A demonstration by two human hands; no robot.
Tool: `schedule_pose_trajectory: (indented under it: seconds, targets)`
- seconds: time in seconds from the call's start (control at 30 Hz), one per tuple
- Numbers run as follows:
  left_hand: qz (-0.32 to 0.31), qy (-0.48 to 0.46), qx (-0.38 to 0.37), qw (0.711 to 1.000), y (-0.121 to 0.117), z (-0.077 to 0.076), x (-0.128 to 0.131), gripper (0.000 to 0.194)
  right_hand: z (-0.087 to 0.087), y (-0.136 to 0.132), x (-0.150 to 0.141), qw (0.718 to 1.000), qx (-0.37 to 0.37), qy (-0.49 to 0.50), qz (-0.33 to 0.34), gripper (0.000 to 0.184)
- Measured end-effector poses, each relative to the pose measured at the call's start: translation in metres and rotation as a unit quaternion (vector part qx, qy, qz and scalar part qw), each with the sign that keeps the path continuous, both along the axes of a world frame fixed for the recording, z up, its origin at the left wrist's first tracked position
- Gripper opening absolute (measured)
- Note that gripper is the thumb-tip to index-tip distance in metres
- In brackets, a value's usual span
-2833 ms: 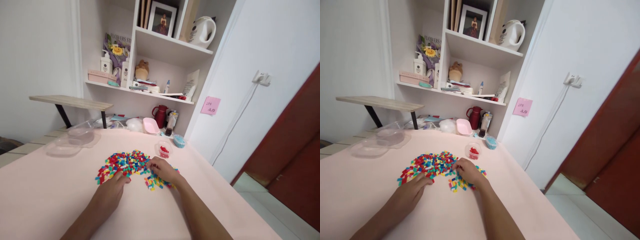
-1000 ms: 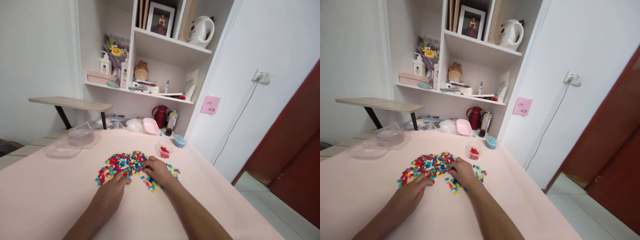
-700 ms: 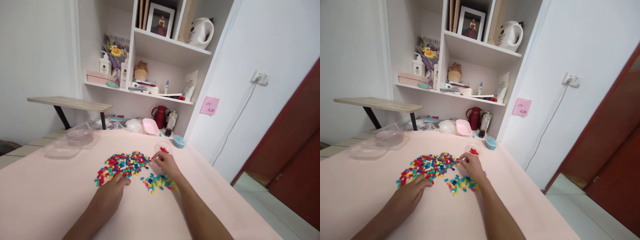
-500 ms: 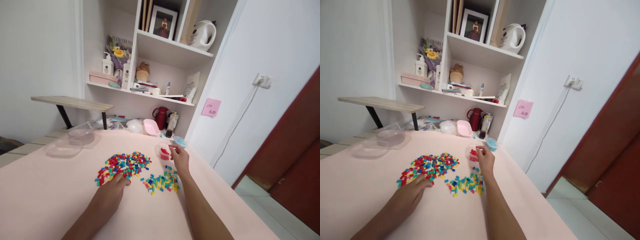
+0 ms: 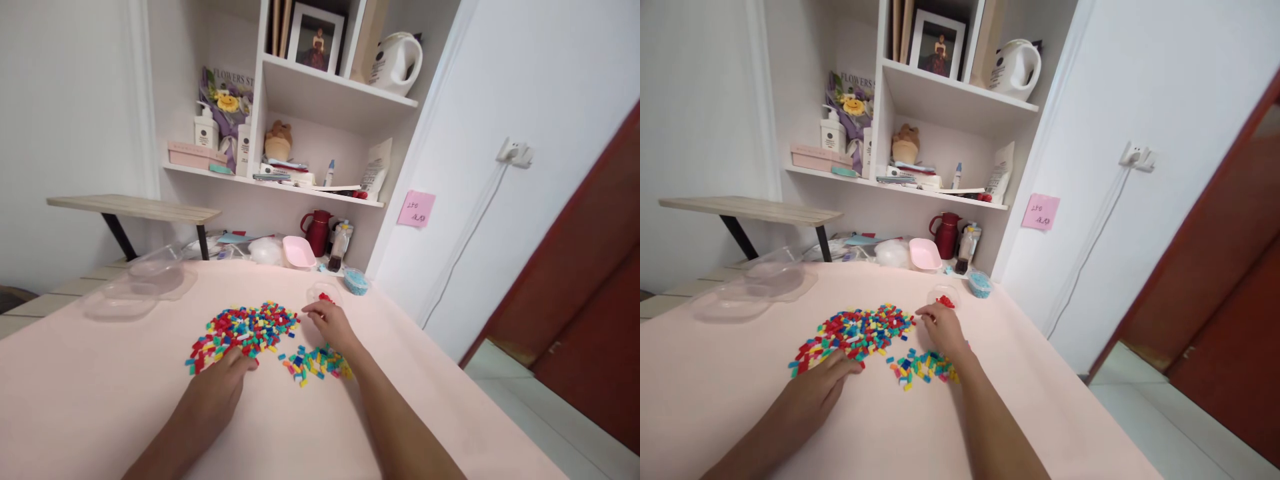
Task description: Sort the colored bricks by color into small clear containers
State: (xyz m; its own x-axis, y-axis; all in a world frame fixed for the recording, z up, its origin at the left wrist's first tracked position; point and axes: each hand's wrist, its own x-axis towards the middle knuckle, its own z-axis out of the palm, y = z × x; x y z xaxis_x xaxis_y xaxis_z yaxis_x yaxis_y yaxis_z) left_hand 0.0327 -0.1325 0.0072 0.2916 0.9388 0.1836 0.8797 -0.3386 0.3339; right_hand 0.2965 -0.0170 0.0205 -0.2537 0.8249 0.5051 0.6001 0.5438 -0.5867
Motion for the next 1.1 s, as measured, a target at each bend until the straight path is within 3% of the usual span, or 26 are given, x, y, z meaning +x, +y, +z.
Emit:
schedule_pose_trajectory:
  seconds: [0.2, 0.33, 0.53, 0.73, 0.9, 1.1]
  targets:
    - [-0.002, -0.005, 0.01, 1.0, 0.001, -0.003, -0.002, 0.044, -0.01, -0.003, -0.01, 0.991, -0.032, -0.123, 0.035, 0.033]
    - [-0.005, -0.016, 0.018, 1.0, 0.004, -0.006, -0.004, 0.043, -0.009, -0.003, -0.003, 0.989, -0.059, -0.121, 0.055, 0.033]
    - [0.01, -0.03, 0.015, 0.999, 0.005, -0.005, -0.003, 0.041, -0.007, -0.006, -0.001, 0.993, -0.028, -0.117, 0.017, 0.04]
    - [0.006, -0.028, 0.011, 1.0, 0.006, -0.005, -0.005, 0.041, -0.007, -0.008, -0.005, 0.985, -0.032, -0.154, 0.068, 0.032]
    - [0.014, -0.047, 0.012, 0.999, 0.007, -0.007, -0.006, 0.039, -0.01, -0.006, -0.004, 0.99, -0.032, -0.14, 0.007, 0.035]
    - [0.006, -0.009, 0.008, 1.0, 0.01, -0.01, -0.007, 0.041, -0.015, -0.008, -0.014, 0.979, 0.009, -0.205, 0.007, 0.033]
